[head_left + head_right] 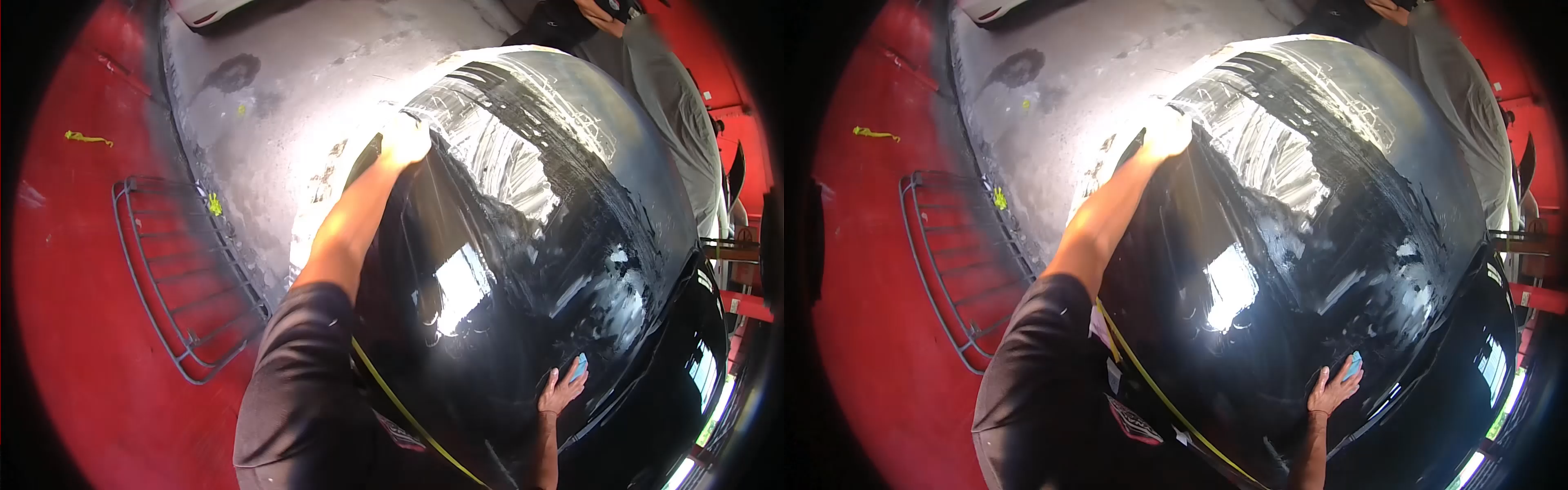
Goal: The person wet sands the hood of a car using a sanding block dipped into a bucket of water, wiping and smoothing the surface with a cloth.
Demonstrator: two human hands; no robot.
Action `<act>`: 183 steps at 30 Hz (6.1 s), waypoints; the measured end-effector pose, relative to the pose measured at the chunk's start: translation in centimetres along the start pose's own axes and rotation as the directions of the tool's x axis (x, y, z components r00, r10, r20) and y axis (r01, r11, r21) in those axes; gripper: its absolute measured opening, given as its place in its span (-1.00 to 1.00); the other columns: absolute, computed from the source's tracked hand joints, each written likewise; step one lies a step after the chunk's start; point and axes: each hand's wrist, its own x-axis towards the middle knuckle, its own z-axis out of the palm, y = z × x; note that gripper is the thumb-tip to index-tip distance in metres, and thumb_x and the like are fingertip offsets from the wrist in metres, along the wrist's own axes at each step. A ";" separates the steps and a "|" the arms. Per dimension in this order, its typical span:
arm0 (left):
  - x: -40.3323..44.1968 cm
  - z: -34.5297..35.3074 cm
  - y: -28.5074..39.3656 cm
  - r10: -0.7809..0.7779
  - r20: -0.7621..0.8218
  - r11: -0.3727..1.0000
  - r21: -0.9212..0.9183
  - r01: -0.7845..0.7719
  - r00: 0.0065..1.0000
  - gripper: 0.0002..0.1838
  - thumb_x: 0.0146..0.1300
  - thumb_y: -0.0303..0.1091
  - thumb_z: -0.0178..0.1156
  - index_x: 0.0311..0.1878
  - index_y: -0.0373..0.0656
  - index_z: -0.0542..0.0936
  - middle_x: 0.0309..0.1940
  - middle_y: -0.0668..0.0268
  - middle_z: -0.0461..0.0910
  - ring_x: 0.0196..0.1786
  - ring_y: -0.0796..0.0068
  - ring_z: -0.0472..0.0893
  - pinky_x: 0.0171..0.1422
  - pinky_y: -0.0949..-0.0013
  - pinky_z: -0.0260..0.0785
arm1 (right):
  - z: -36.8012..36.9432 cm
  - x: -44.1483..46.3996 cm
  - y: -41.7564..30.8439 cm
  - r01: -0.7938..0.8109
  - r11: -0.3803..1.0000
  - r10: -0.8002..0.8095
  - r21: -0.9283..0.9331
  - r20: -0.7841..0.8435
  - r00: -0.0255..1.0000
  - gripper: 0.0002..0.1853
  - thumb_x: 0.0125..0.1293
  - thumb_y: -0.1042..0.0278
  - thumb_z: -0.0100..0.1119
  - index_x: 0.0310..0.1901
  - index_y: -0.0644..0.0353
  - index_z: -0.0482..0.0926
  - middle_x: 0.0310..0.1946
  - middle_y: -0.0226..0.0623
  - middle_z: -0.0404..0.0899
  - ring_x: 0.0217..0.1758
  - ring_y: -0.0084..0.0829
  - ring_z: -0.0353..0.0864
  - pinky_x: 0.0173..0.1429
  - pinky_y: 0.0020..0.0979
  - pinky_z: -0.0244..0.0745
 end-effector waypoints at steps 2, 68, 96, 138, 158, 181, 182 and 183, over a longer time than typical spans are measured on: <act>-9.0 -0.4 1.5 0.135 -0.144 0.978 0.175 -0.109 0.980 -0.31 0.53 -0.09 -0.14 0.46 -0.55 0.24 0.49 -0.28 0.24 0.54 -0.17 0.25 0.63 -0.14 -0.01 | 0.9 0.7 -0.6 0.013 1.000 -0.013 0.002 -0.008 1.000 -0.24 0.54 -0.20 -0.08 0.64 -0.04 0.07 0.65 0.01 -0.08 0.71 0.12 -0.18 0.64 0.28 -0.26; -38.3 0.6 8.1 0.708 -0.006 0.704 -0.062 -0.707 0.706 -0.41 0.20 -0.24 0.17 0.14 -0.60 0.45 0.23 -0.32 0.44 0.37 -0.29 0.40 0.57 -0.19 0.09 | 0.3 0.1 -0.9 -0.029 0.999 0.030 0.025 -0.030 0.999 -0.25 0.51 -0.15 0.01 0.62 -0.09 0.12 0.65 -0.11 -0.04 0.69 0.12 -0.13 0.64 0.29 -0.23; -42.7 4.2 8.5 0.457 -0.311 0.877 0.002 -0.481 0.833 -0.37 0.30 -0.27 0.10 0.35 -0.53 0.38 0.31 -0.32 0.41 0.41 -0.22 0.39 0.62 -0.06 0.06 | -0.6 -0.2 -2.0 -0.050 0.999 0.050 0.015 -0.024 0.998 -0.26 0.53 -0.20 -0.06 0.62 -0.11 0.10 0.66 -0.12 -0.06 0.70 0.10 -0.13 0.63 0.32 -0.22; -14.8 5.9 -14.2 0.255 -0.485 0.785 -0.401 -0.472 0.836 -0.79 0.37 -0.34 0.08 -0.39 -0.20 0.54 -0.43 0.19 0.55 -0.32 0.14 0.51 -0.17 0.09 0.41 | 0.4 -0.1 -0.9 -0.049 0.998 0.049 -0.040 -0.007 0.999 -0.25 0.56 -0.28 -0.16 0.64 -0.14 0.08 0.66 -0.10 -0.05 0.69 0.08 -0.11 0.60 0.33 -0.16; -10.3 -1.0 -5.2 0.178 -0.145 0.984 0.004 -0.180 0.973 -0.42 0.52 -0.11 -0.10 0.28 -0.52 0.44 0.36 -0.38 0.35 0.45 -0.33 0.33 0.57 -0.13 0.14 | 0.2 0.2 -0.9 -0.022 0.999 0.022 -0.031 -0.002 1.000 -0.22 0.53 -0.21 -0.08 0.64 -0.03 0.07 0.65 0.01 -0.06 0.70 0.13 -0.15 0.62 0.29 -0.21; -17.3 3.5 3.9 0.583 0.006 0.787 0.245 -0.566 0.812 -0.23 0.51 -0.10 -0.08 0.51 -0.60 0.06 0.55 -0.31 0.06 0.57 -0.23 0.16 0.66 -0.09 -0.07 | -1.6 0.4 -2.3 -0.067 0.996 0.064 0.059 0.050 0.997 -0.17 0.43 -0.18 0.09 0.61 0.01 0.13 0.62 0.00 -0.03 0.69 0.15 -0.17 0.67 0.27 -0.32; -16.2 3.3 4.3 0.543 -0.042 0.797 0.340 -0.499 0.839 -0.27 0.50 -0.10 -0.06 0.49 -0.55 0.15 0.52 -0.30 0.14 0.53 -0.21 0.25 0.62 -0.06 0.02 | -1.8 0.0 -2.5 -0.066 0.996 0.062 0.068 0.056 0.996 -0.16 0.41 -0.19 0.10 0.61 0.01 0.13 0.62 0.00 -0.03 0.69 0.15 -0.16 0.66 0.28 -0.32; -13.3 2.7 4.4 0.508 -0.112 0.802 0.423 -0.422 0.854 -0.31 0.50 -0.09 -0.04 0.46 -0.50 0.23 0.49 -0.28 0.23 0.49 -0.18 0.34 0.58 -0.04 0.12 | -1.9 0.4 -2.5 -0.062 0.995 0.058 0.073 0.049 0.997 -0.15 0.40 -0.19 0.11 0.60 0.01 0.13 0.62 0.01 -0.03 0.68 0.16 -0.16 0.66 0.29 -0.33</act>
